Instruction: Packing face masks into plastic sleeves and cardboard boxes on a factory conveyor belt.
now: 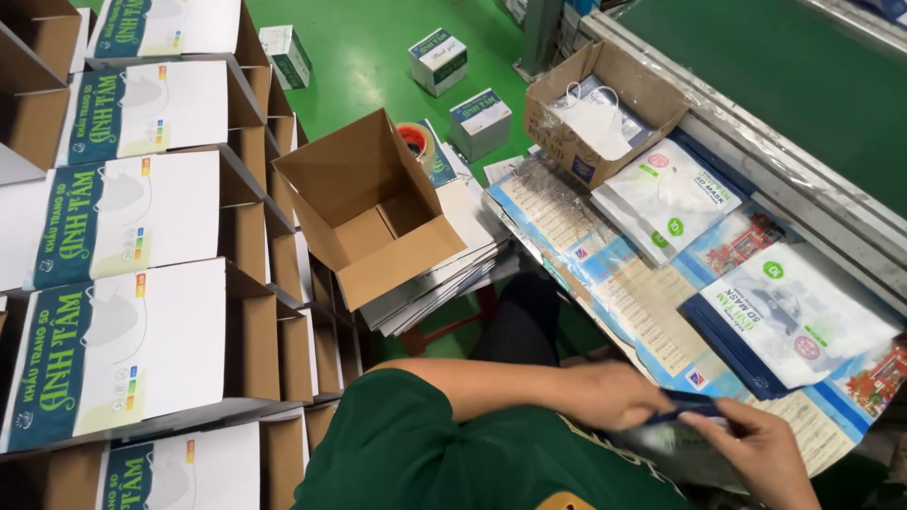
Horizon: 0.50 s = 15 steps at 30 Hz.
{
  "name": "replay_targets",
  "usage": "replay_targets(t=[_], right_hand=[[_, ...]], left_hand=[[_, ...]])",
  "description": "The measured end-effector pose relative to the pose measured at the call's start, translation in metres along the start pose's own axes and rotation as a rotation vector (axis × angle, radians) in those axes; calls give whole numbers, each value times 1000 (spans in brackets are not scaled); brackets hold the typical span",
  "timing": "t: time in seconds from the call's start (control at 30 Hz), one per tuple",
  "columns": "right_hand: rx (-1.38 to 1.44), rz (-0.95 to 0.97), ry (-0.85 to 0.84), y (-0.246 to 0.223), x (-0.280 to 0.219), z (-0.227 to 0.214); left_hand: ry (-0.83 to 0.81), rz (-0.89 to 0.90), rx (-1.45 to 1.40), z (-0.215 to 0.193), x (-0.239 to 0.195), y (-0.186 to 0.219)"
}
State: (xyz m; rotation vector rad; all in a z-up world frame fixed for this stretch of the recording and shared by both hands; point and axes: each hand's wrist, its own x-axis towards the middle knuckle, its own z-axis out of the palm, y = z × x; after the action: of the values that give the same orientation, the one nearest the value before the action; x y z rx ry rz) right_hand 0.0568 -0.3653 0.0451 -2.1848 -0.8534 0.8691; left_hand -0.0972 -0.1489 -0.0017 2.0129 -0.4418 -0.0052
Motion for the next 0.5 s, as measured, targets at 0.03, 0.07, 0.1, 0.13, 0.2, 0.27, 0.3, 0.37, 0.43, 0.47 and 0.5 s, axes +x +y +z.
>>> replay_targets(t=[0.03,0.07,0.1,0.13,0.2,0.27,0.3,0.37,0.43,0.47,0.5], right_hand=[[157,-22,70,5,-1,2],[314,-41,142,9,-2,3],[315,-38,137,0,-3,8],[374,-83,183,-9,-4,12],[433,-130,226,-29,-4,19],[409,-314,262,-50,-7,23],[409,-315,258,-50,-7,24],[410,-364,289,-50,-7,25],[415,-381,279,-57,-13,21],[418,-398,271,-60,-17,18],[417,-398,270,-55,-16,20]], left_hand=[[212,46,101,-17,-4,24],[424,92,203,-35,-8,48],[425,86,200,-50,-10,70],[540,132,281,-65,-12,92],[653,176,367,-75,-11,99],[486,-73,543,-61,-8,70],[488,-76,543,-60,-7,67],[374,-136,421,-59,-7,62],[373,-77,417,-64,-10,67],[372,-15,411,-66,-11,69],[373,-16,410,-68,-9,55]])
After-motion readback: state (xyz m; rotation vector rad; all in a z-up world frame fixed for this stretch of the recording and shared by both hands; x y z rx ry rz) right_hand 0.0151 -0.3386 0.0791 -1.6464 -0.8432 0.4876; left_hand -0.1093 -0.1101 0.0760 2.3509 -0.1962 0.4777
